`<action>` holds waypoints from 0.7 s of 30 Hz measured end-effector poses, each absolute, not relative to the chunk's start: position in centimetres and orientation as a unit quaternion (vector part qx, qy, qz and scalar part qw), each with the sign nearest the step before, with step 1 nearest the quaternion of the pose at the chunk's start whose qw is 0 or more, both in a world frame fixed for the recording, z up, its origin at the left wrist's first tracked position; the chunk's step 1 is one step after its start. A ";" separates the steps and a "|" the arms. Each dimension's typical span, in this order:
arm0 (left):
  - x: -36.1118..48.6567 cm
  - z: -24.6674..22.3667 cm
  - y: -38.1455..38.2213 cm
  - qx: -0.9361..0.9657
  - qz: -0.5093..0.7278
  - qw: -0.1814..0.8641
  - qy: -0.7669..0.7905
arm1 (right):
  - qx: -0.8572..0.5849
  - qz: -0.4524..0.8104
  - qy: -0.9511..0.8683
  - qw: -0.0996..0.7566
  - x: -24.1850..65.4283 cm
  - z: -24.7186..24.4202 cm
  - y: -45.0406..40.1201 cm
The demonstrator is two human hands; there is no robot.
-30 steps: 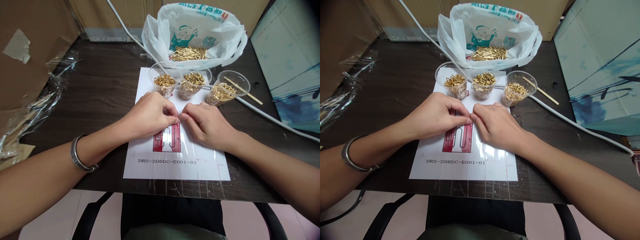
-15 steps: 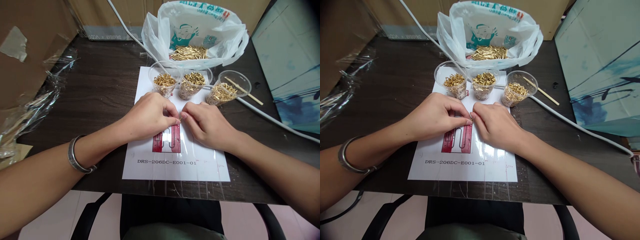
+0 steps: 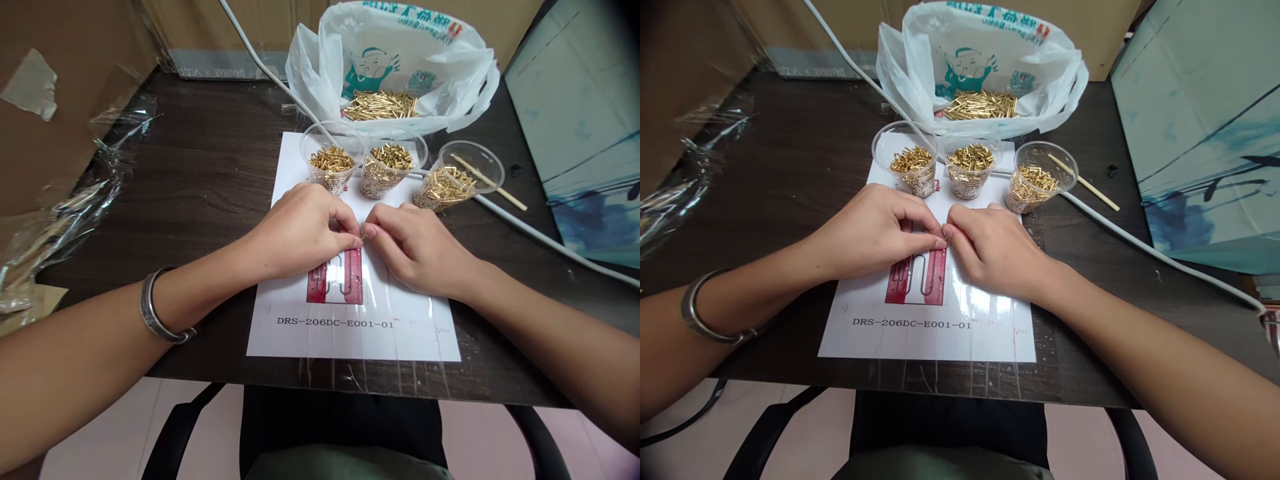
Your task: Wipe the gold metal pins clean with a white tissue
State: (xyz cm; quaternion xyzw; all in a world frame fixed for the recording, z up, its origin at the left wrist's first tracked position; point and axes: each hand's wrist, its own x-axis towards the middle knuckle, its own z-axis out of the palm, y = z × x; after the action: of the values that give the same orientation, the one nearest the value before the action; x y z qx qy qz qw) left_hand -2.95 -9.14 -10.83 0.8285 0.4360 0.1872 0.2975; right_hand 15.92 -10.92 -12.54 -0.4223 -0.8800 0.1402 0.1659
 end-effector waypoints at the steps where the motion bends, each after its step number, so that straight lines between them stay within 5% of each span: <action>1: -3.0 -10.8 -9.1 0.829 0.187 0.297 0.435 | -0.420 0.143 -0.881 0.166 16.0 -12.5 -10.9; 21: -3.0 -10.8 -9.1 0.836 0.186 0.289 0.428 | -0.431 0.167 -0.872 0.163 15.9 -12.4 -10.9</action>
State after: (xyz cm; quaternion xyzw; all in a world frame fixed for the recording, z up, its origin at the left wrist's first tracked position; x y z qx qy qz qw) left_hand -3.04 -9.06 -10.84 0.8358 0.4280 0.1858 0.2894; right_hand 15.87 -10.92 -12.40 -0.4306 -0.8720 0.1665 0.1629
